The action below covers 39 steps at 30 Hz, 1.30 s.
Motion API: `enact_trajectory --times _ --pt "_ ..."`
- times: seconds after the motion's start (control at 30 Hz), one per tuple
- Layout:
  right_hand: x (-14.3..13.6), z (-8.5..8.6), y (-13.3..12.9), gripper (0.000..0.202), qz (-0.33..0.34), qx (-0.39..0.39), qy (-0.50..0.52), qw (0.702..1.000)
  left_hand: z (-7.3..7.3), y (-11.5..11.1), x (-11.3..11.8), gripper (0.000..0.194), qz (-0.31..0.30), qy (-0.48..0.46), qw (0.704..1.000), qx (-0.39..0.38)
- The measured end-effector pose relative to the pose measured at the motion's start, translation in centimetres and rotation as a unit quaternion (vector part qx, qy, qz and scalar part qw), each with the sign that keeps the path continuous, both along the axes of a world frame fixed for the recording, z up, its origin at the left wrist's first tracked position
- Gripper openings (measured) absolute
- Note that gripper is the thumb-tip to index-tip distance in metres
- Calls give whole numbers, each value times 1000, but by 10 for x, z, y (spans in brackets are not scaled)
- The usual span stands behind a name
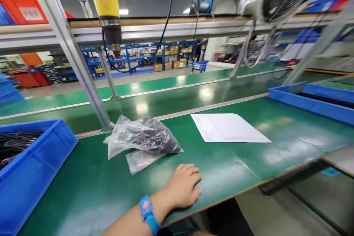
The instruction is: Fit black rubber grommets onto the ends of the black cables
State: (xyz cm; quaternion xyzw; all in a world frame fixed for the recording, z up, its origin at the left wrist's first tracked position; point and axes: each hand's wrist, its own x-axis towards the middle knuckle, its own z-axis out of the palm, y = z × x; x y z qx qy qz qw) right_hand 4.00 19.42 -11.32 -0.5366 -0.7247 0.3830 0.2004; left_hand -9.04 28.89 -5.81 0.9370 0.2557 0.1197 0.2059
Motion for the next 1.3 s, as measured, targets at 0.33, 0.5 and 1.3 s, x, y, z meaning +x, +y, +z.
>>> enact_trajectory --times 0.33,0.5,1.3 --pt "92 71 107 57 -228 139 -195 944 -5 5 5 39 15 -35 999 9" --pt "166 56 166 60 -342 87 -268 896 -17 7 0 43 3 -29 999 -23" --pt "274 55 269 64 -290 220 -48 930 12 -32 0 38 390 -80 837 376"
